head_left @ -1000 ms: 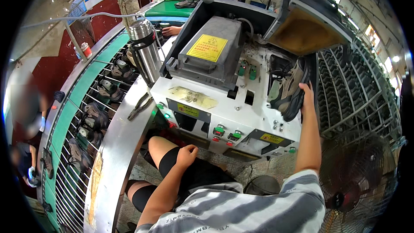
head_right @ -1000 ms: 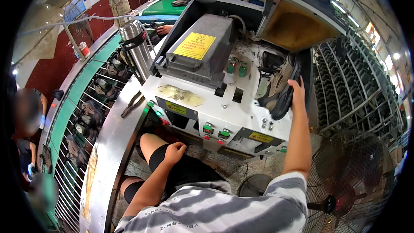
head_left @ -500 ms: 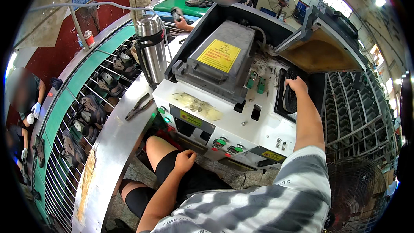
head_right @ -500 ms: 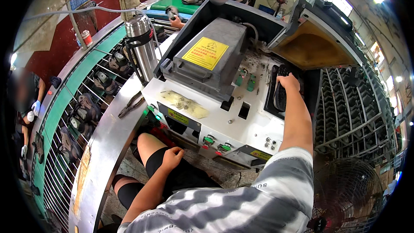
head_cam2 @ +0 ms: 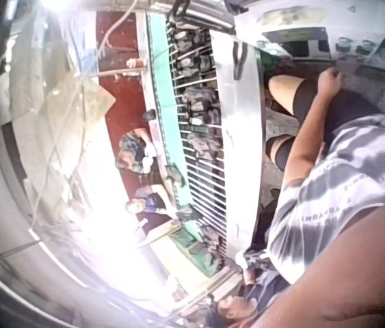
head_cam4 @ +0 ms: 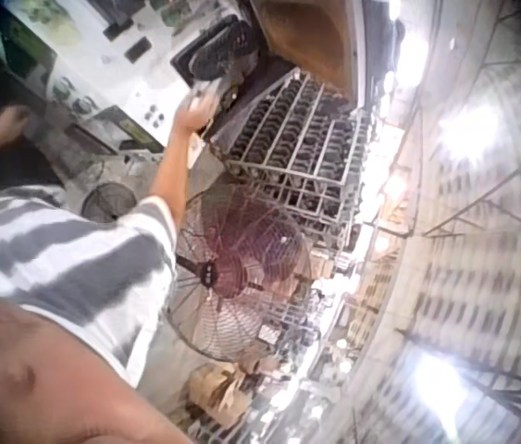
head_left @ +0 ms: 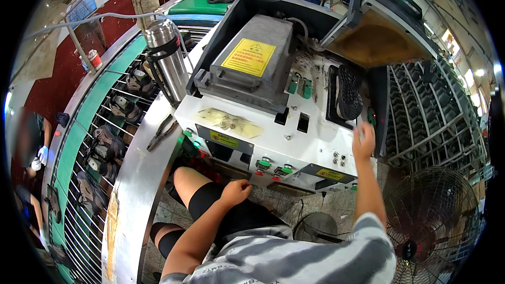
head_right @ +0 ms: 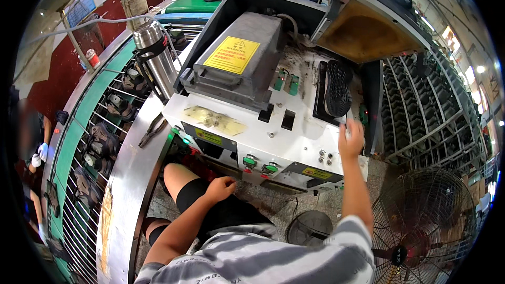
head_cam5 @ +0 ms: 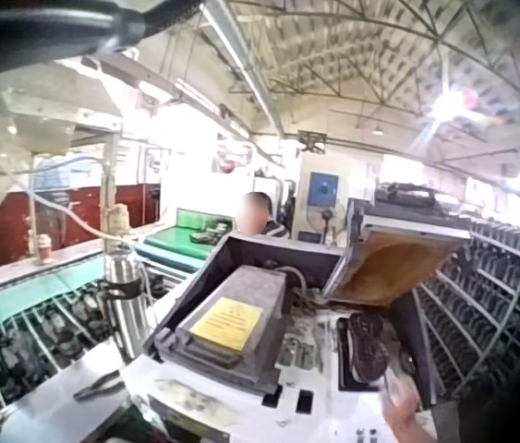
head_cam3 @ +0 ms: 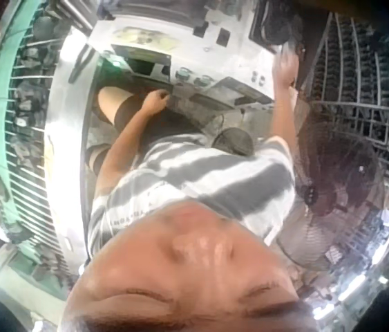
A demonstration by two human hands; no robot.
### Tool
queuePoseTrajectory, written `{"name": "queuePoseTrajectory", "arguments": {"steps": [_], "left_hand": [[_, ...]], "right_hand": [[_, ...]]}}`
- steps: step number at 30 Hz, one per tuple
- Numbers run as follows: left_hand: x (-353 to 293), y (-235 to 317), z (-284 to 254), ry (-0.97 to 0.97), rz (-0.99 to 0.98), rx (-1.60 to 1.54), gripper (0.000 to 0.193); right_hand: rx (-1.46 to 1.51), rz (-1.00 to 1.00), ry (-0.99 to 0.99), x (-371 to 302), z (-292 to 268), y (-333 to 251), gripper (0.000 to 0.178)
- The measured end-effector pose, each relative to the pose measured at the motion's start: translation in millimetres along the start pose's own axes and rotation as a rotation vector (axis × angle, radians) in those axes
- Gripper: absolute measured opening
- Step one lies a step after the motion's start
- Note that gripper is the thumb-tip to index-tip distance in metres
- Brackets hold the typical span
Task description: The person picks up shoe components from a conveyor belt, places them into a manufacturing machine, presses buttons to operate the machine, and returns the processed shoes to the conveyor belt.
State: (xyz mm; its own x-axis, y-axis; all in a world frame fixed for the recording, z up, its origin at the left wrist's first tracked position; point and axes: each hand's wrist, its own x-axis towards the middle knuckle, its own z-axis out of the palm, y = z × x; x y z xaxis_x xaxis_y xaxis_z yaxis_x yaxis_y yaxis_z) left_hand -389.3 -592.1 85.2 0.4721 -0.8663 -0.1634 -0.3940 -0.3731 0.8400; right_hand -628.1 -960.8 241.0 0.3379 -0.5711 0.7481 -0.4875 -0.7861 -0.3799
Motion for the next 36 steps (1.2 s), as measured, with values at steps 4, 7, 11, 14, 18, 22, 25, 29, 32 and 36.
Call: {"name": "queuePoseTrajectory", "arguments": {"steps": [4, 7, 11, 14, 18, 22, 25, 29, 32, 36], "left_hand": [[30.5, 37.8, 37.7, -0.236, 0.203, -0.073, 0.025], [63.2, 75.6, 65.3, -0.238, 0.203, -0.116, 0.023], [72.4, 64.4, 83.7, -0.108, 0.297, -0.095, 0.022], [63.8, 55.1, 51.5, -0.058, 0.246, -0.103, 0.021], [38.7, -10.1, -28.8, 0.249, 0.112, -0.033, 0.02], [-24.5, -95.9, -128.9, 0.827, -0.187, 0.054, 0.024], [-100.7, -175.3, -188.3, 1.142, -0.625, 0.197, 0.033], [-232.0, -197.3, -214.3, 1.384, -0.91, 0.377, 0.03], [-313.2, -212.5, -202.1, 1.519, -0.932, 0.346, 0.031], [-353.1, -245.9, -182.7, 1.653, -0.556, -0.157, 0.029]], "right_hand": [[0.193, 0.542, 0.303, -169.0, -48.8, 18.9, 0.018], [0.615, 1.304, 0.533, -195.4, -55.1, 26.5, 0.019], [1.027, 1.527, 0.479, -186.7, -63.6, 19.7, 0.021], [0.71, 1.349, 0.057, -257.3, -52.2, 54.0, 0.02], [0.506, 0.715, -0.477, -293.1, 30.8, -33.4, 0.008], [0.637, -0.009, -0.609, -200.1, 74.0, -194.8, 0.018], [0.662, -0.337, -0.403, -129.8, 126.0, -251.8, 0.019], [0.357, -0.28, -0.216, -11.1, 217.6, -267.2, 0.056], [0.114, -0.232, -0.056, 102.1, 276.1, -261.3, 0.066], [-0.145, 0.572, -0.483, 183.2, 319.4, -272.9, 0.102]]}}
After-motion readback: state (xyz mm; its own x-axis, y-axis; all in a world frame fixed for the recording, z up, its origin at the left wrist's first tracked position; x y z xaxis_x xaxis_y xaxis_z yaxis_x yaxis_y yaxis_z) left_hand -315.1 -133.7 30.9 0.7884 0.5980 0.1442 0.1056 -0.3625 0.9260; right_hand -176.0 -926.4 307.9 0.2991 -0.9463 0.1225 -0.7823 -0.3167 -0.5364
